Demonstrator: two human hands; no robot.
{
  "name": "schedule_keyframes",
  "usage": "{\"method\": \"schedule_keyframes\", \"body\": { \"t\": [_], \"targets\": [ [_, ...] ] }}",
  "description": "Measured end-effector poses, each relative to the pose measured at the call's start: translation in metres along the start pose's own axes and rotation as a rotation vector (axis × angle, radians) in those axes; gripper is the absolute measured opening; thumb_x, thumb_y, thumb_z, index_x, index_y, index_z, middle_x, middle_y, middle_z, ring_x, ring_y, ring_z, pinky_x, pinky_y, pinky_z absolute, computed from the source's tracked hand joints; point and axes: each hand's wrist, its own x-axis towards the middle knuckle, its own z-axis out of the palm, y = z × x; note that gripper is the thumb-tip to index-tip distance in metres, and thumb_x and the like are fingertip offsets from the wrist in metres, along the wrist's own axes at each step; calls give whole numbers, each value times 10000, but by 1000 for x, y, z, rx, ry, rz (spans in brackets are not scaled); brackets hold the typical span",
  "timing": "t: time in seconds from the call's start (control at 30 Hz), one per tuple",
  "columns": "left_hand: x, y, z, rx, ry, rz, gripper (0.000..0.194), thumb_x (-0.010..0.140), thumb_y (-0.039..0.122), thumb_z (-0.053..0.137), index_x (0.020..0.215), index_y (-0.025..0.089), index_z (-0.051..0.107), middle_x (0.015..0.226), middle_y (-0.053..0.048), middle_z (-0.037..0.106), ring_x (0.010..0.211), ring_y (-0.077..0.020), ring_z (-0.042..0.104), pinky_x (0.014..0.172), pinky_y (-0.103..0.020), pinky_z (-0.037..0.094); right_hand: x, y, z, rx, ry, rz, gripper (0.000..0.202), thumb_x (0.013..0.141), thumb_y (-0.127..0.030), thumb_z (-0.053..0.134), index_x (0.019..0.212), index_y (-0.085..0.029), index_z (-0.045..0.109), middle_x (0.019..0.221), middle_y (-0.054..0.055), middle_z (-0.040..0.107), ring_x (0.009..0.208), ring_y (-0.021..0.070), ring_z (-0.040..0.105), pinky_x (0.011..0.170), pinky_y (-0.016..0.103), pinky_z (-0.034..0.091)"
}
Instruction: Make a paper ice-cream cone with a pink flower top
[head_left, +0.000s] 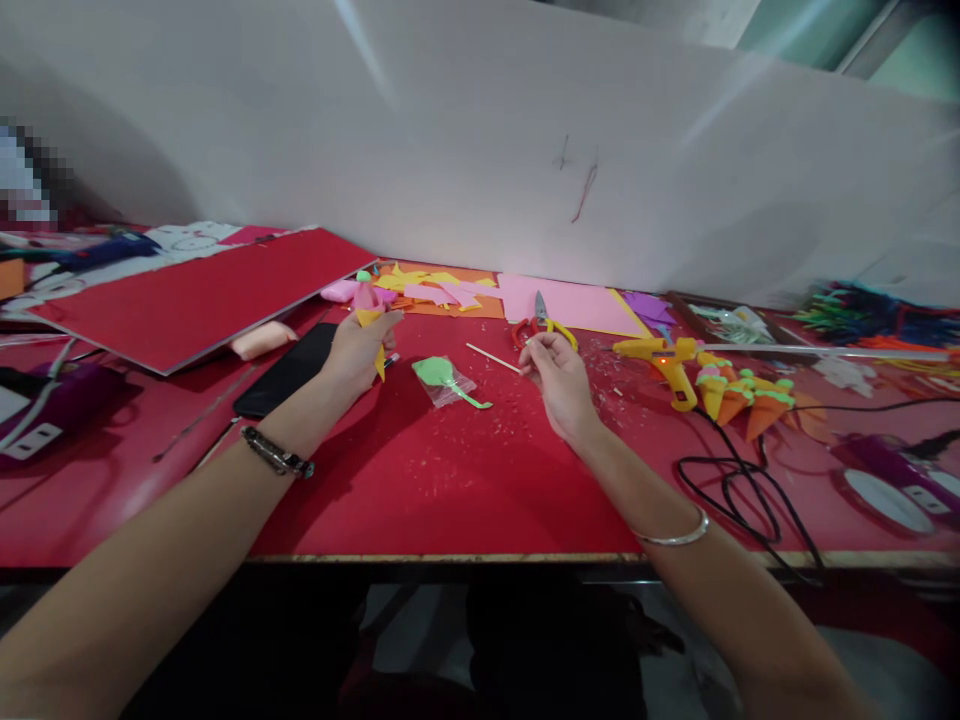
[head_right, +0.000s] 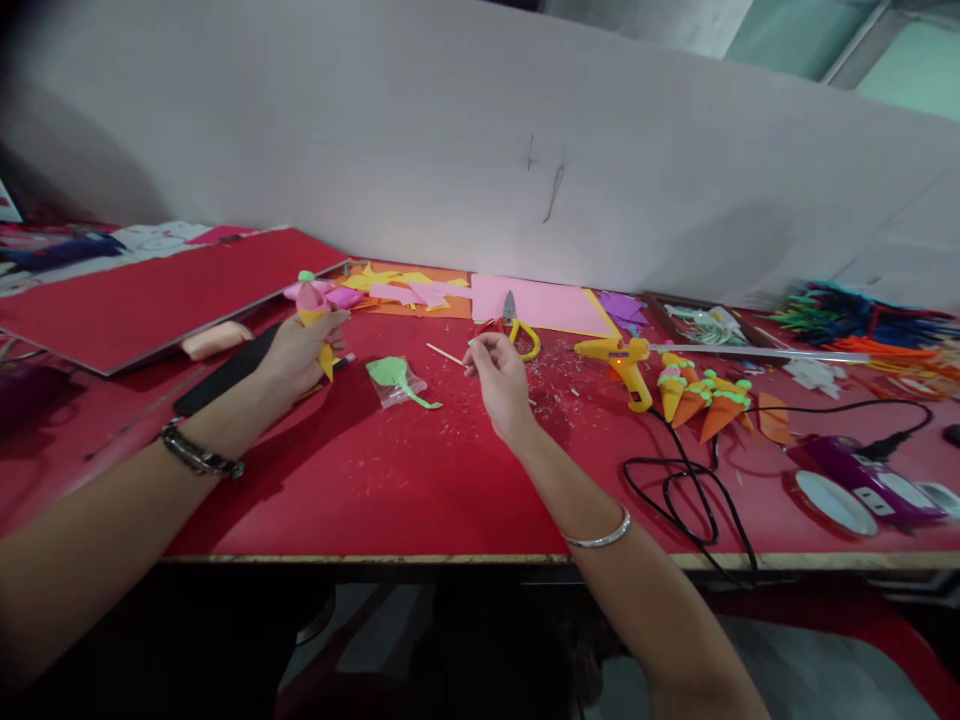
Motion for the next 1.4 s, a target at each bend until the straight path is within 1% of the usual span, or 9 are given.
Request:
{"method": "schedule_keyframes", "body": {
  "t": [0.13, 0.3, 0.5, 0.6, 0.67, 0.87, 1.03, 1.17, 1.4],
  "targets": [
    [-1, -1, 2, 7, 24, 1, 126, 668, 155, 604, 638, 148, 481, 464, 58, 408, 384, -34, 333, 381, -178, 270, 0, 0, 0, -28, -3, 13, 113, 749, -306, 522, 766, -202, 482, 630, -49, 519, 532, 52, 469, 545, 195, 394],
    [-2, -3, 2, 17, 1, -8, 83, 661, 197, 601, 694, 138, 554, 625, 12, 524, 399, -21, 345, 358, -164, 269, -1, -2, 2, -44, -25, 15, 89, 697, -239, 572, 753, -195, 519, 652, -35, 556, 567, 65, 502, 592, 223, 423],
    [-4, -4, 2, 26, 1, -34, 140, 671, 220, 594, 599, 148, 498, 539, 28, 468, 378, -31, 338, 357, -179, 287, -2, -3, 2, -103, -86, 26, 207, 728, -223, 532, 917, -226, 617, 745, 1, 597, 620, 95, 517, 670, 295, 454],
    [-3, -5, 2, 36, -24, -36, 74, 652, 164, 597, 653, 151, 525, 519, 37, 463, 385, -35, 351, 369, -177, 287, -4, -5, 3, -118, -100, 28, 180, 729, -226, 534, 880, -219, 633, 735, 5, 604, 620, 96, 520, 668, 294, 460],
    [-3, -6, 2, 26, -33, -22, 95, 637, 138, 604, 686, 156, 524, 512, 48, 457, 391, -36, 357, 381, -175, 292, -5, -8, 4, -122, -115, 29, 171, 724, -226, 542, 872, -208, 626, 709, 1, 602, 608, 91, 525, 652, 282, 462],
    [-6, -4, 4, 53, -75, -50, 97, 690, 223, 579, 659, 140, 541, 467, 44, 421, 377, -39, 333, 385, -183, 291, -7, -14, 7, -148, -132, 23, 128, 738, -221, 530, 831, -179, 607, 650, -13, 581, 574, 69, 519, 605, 242, 445],
    [-9, -1, 9, 11, -95, -56, 60, 660, 137, 574, 645, 158, 521, 489, 50, 423, 377, -29, 322, 386, -175, 267, -7, -14, 7, -180, -147, -6, 88, 734, -250, 546, 729, -168, 579, 607, -24, 561, 551, 67, 505, 574, 230, 426],
    [-12, 0, 10, 11, -115, -38, 100, 632, 92, 576, 655, 164, 511, 506, 57, 418, 394, -30, 329, 402, -173, 271, -7, -13, 7, -199, -156, -13, 91, 734, -256, 546, 729, -169, 570, 598, -29, 550, 546, 69, 499, 566, 229, 417],
    [-12, -2, 10, 27, -153, -20, 93, 675, 193, 596, 626, 162, 523, 508, 42, 397, 407, -41, 319, 399, -190, 256, -7, -12, 7, -211, -162, -9, 100, 737, -276, 541, 729, -179, 563, 588, -35, 538, 542, 70, 486, 565, 228, 409]
  ]
}}
